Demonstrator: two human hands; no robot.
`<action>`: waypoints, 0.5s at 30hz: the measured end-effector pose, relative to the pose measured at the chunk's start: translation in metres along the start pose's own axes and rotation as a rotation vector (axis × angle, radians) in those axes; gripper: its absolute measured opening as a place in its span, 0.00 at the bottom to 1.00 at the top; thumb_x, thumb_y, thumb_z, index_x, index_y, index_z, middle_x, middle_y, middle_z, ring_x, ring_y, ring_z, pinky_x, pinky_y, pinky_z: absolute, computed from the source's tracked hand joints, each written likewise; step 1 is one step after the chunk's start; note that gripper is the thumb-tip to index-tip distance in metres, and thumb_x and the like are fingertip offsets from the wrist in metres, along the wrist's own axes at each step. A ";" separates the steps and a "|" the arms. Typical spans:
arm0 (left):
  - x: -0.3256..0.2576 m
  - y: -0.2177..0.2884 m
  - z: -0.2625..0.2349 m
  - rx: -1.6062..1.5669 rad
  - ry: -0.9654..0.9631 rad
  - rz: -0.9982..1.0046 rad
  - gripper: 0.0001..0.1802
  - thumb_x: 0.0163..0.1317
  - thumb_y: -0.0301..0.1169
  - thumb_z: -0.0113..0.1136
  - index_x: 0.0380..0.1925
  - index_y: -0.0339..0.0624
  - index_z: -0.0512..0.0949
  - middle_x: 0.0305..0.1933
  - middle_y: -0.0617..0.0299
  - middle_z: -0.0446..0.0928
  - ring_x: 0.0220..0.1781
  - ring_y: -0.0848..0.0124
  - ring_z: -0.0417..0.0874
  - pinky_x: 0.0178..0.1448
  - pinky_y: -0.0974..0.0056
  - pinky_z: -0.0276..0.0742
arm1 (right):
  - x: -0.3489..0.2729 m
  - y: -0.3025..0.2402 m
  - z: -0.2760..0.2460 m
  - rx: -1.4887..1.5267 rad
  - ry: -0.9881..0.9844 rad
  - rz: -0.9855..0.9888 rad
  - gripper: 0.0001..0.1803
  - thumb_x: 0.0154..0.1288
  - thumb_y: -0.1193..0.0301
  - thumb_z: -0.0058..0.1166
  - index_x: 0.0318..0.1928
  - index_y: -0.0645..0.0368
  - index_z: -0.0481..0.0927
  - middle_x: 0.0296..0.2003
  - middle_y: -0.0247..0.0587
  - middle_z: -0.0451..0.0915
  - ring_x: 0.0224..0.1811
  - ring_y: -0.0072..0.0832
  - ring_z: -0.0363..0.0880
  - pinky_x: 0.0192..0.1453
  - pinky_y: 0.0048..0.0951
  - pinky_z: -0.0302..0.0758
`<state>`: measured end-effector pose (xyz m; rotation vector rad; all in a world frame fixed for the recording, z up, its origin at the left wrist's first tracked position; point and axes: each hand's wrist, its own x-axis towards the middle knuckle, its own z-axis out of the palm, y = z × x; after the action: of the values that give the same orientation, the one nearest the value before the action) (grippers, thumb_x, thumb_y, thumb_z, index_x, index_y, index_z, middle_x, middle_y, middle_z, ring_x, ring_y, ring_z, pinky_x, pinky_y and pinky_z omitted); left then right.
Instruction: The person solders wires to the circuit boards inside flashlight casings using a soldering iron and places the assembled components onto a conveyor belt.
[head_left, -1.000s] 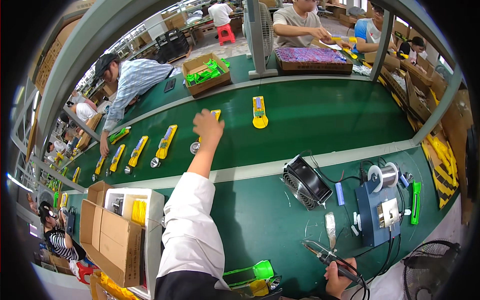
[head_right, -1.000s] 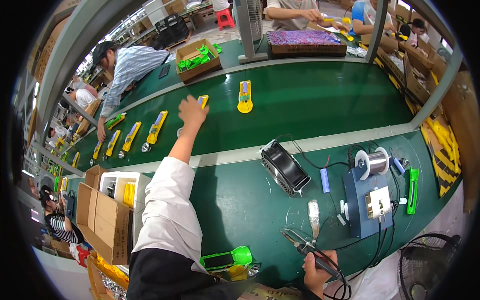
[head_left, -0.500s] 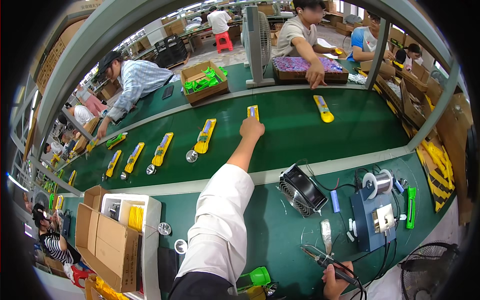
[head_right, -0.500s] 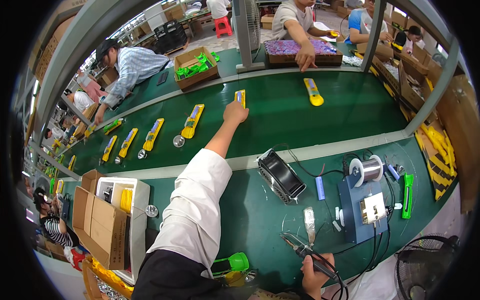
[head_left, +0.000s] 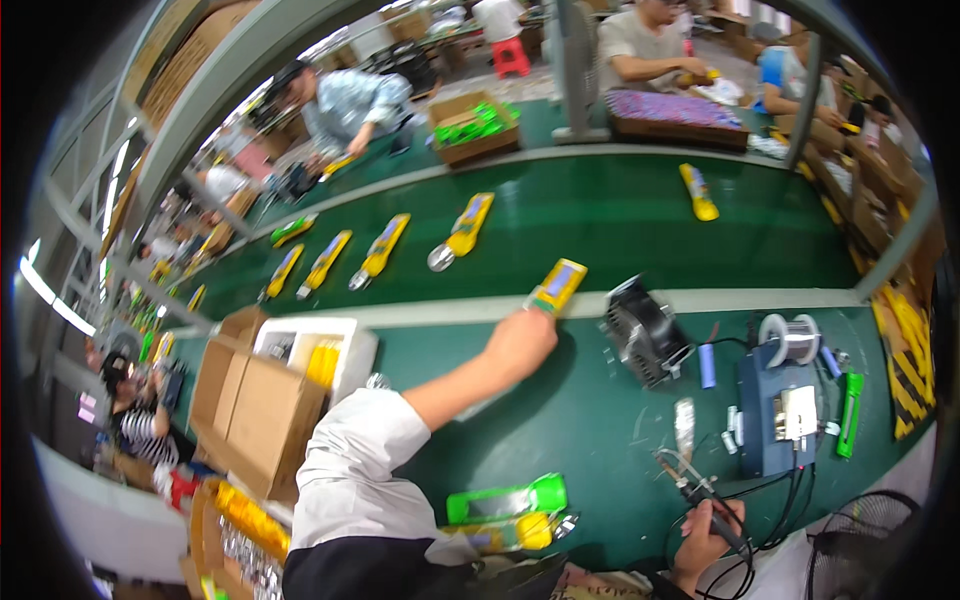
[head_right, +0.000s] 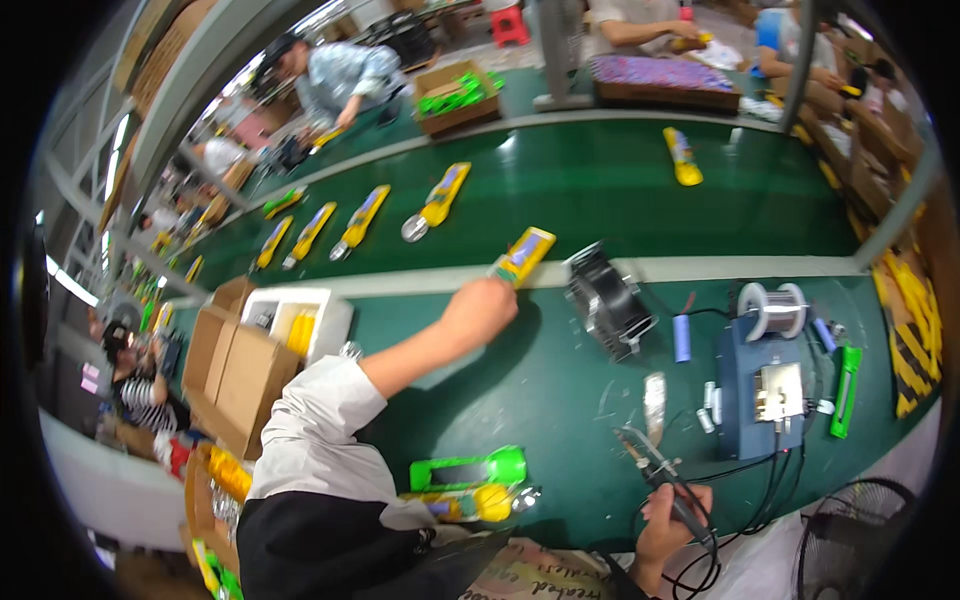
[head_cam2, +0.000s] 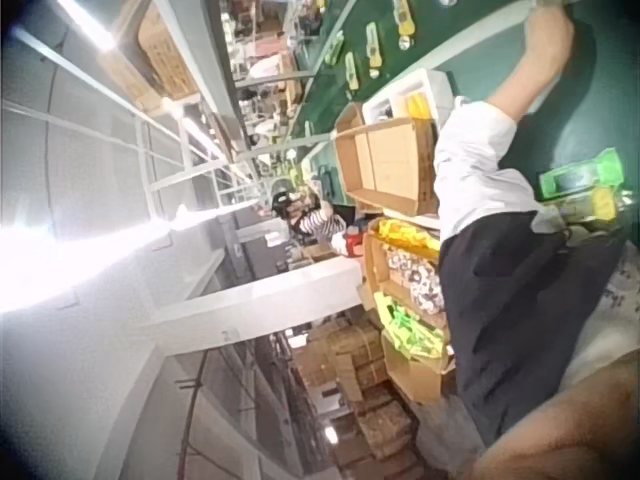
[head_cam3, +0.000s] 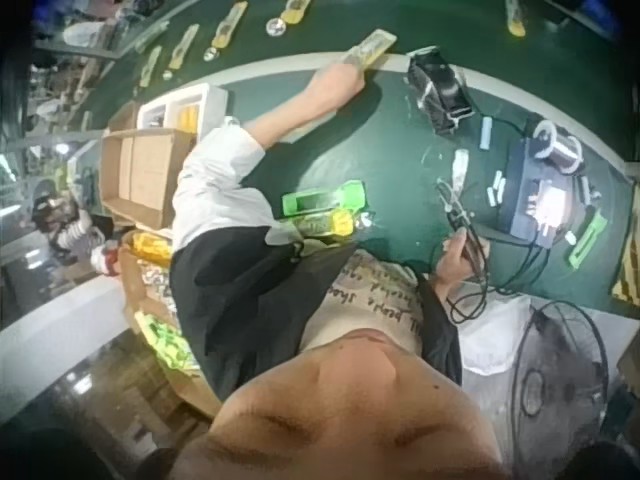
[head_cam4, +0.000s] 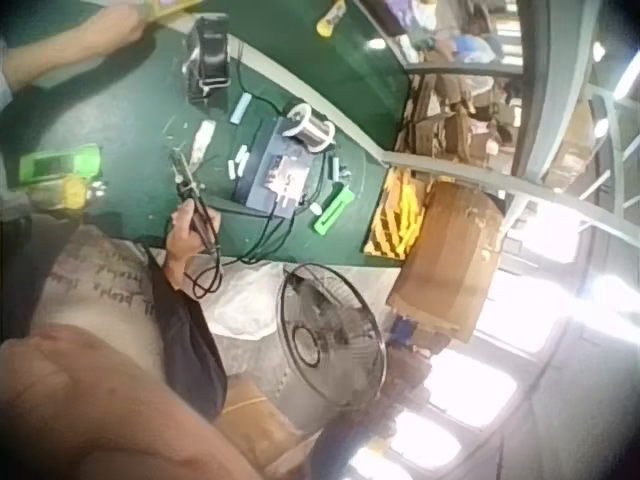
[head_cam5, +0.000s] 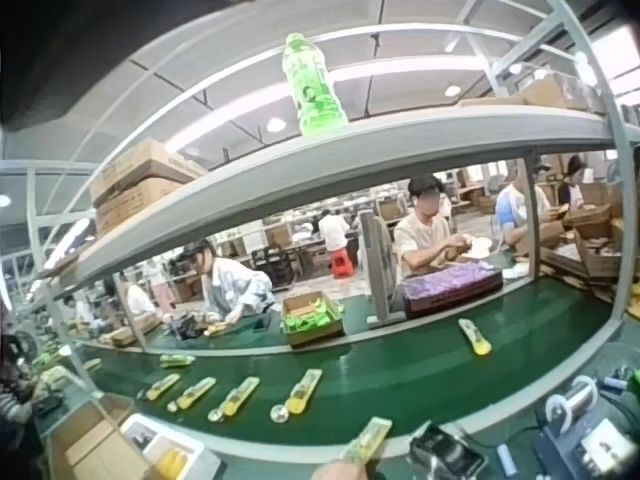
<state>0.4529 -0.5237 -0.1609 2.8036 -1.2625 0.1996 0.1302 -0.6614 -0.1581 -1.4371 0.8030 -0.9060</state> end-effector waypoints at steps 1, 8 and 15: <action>-0.030 0.016 -0.016 -0.012 -0.003 0.049 0.06 0.45 0.26 0.51 0.18 0.35 0.74 0.19 0.51 0.73 0.21 0.57 0.77 0.25 0.58 0.75 | 0.000 0.002 -0.002 -0.013 -0.001 -0.031 0.07 0.58 0.75 0.47 0.29 0.61 0.63 0.15 0.34 0.66 0.11 0.14 0.61 0.14 0.14 0.57; -0.165 0.053 -0.033 -0.268 -0.067 -0.218 0.08 0.52 0.32 0.53 0.21 0.38 0.72 0.24 0.53 0.73 0.29 0.57 0.76 0.31 0.59 0.74 | -0.009 0.007 0.005 -0.048 -0.043 -0.020 0.08 0.57 0.74 0.49 0.29 0.61 0.64 0.15 0.34 0.67 0.11 0.14 0.60 0.14 0.14 0.57; -0.219 -0.032 -0.069 -0.217 0.129 -0.206 0.06 0.45 0.28 0.60 0.27 0.44 0.76 0.28 0.61 0.71 0.33 0.62 0.72 0.36 0.60 0.70 | -0.018 0.005 0.004 -0.105 -0.055 -0.045 0.06 0.58 0.75 0.47 0.30 0.61 0.65 0.15 0.34 0.67 0.12 0.14 0.61 0.15 0.13 0.56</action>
<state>0.3266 -0.3330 -0.1241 2.6609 -0.9027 0.2133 0.1258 -0.6437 -0.1648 -1.5704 0.7897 -0.8651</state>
